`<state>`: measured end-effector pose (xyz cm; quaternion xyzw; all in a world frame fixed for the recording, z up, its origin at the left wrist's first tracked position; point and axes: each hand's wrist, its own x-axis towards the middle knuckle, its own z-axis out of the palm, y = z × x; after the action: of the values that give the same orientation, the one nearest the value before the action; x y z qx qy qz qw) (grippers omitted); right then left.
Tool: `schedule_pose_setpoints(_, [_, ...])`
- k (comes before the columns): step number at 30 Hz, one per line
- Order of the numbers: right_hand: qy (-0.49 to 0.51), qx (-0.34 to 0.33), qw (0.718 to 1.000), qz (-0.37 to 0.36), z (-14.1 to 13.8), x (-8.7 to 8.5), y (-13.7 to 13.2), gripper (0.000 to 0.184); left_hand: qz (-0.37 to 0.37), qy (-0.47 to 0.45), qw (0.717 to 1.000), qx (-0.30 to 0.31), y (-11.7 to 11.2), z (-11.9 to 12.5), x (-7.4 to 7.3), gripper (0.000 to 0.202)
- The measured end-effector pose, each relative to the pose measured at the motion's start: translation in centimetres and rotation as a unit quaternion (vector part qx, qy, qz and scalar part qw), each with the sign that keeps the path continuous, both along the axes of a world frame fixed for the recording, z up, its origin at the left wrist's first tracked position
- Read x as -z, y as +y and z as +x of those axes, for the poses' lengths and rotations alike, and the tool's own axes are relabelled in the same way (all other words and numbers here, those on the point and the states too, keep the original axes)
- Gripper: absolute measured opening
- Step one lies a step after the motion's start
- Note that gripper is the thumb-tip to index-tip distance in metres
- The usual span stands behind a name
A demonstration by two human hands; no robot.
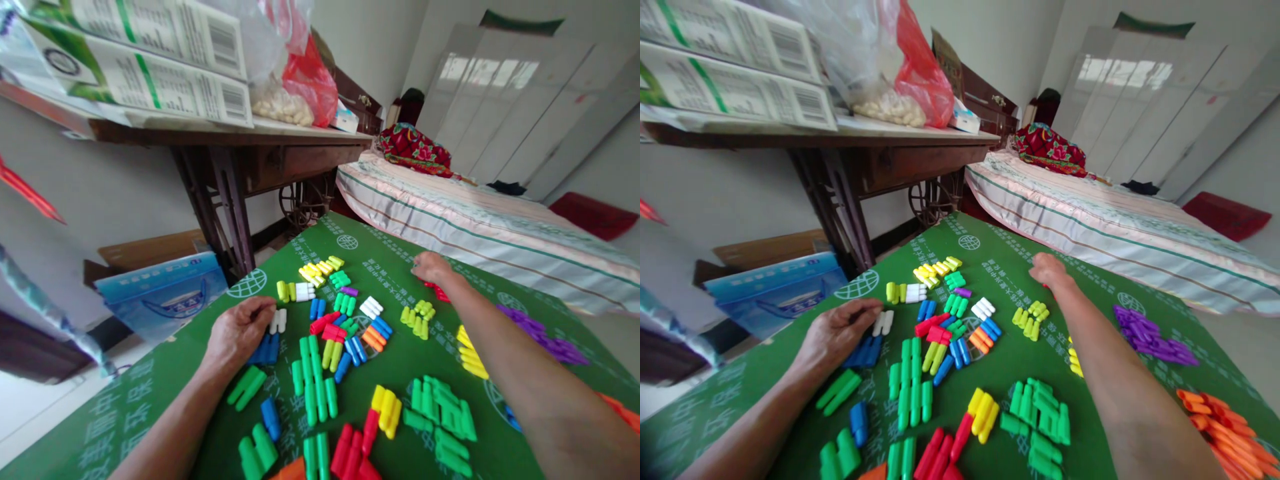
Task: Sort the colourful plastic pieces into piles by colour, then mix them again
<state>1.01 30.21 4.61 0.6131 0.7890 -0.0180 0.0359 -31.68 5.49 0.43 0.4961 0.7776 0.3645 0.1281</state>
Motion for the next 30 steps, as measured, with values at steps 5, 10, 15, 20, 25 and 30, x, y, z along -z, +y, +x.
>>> schedule_pose_setpoints(5, [0.035,-0.149,0.988,-0.010,-5.1,-0.5,-7.4,0.037,-0.027,0.006,1.000,-0.001,0.2,-0.1,-0.2,0.041])
schedule_pose_setpoints(10, [0.016,-0.183,0.983,-0.018,-7.8,0.0,-12.6,0.027,-0.035,0.020,0.999,-0.005,0.4,-0.3,-0.2,0.041])
schedule_pose_setpoints(15, [0.009,-0.152,0.988,-0.022,-8.0,-0.1,-13.8,0.020,-0.044,0.020,0.999,-0.013,0.8,-0.6,0.0,0.041])
schedule_pose_setpoints(20, [0.047,-0.156,0.986,-0.040,-5.0,-1.7,-14.7,0.024,-0.034,0.014,0.999,-0.008,0.9,-0.4,-0.3,0.039])
schedule_pose_setpoints(25, [0.092,-0.109,0.989,-0.034,3.5,-3.7,-16.9,0.023,-0.050,0.005,0.999,-0.012,0.9,0.2,-0.9,0.038])
schedule_pose_setpoints(30, [0.125,-0.016,0.991,-0.039,14.4,-3.0,-22.3,0.037,-0.051,0.019,0.998,0.003,1.1,0.1,-0.8,0.041])
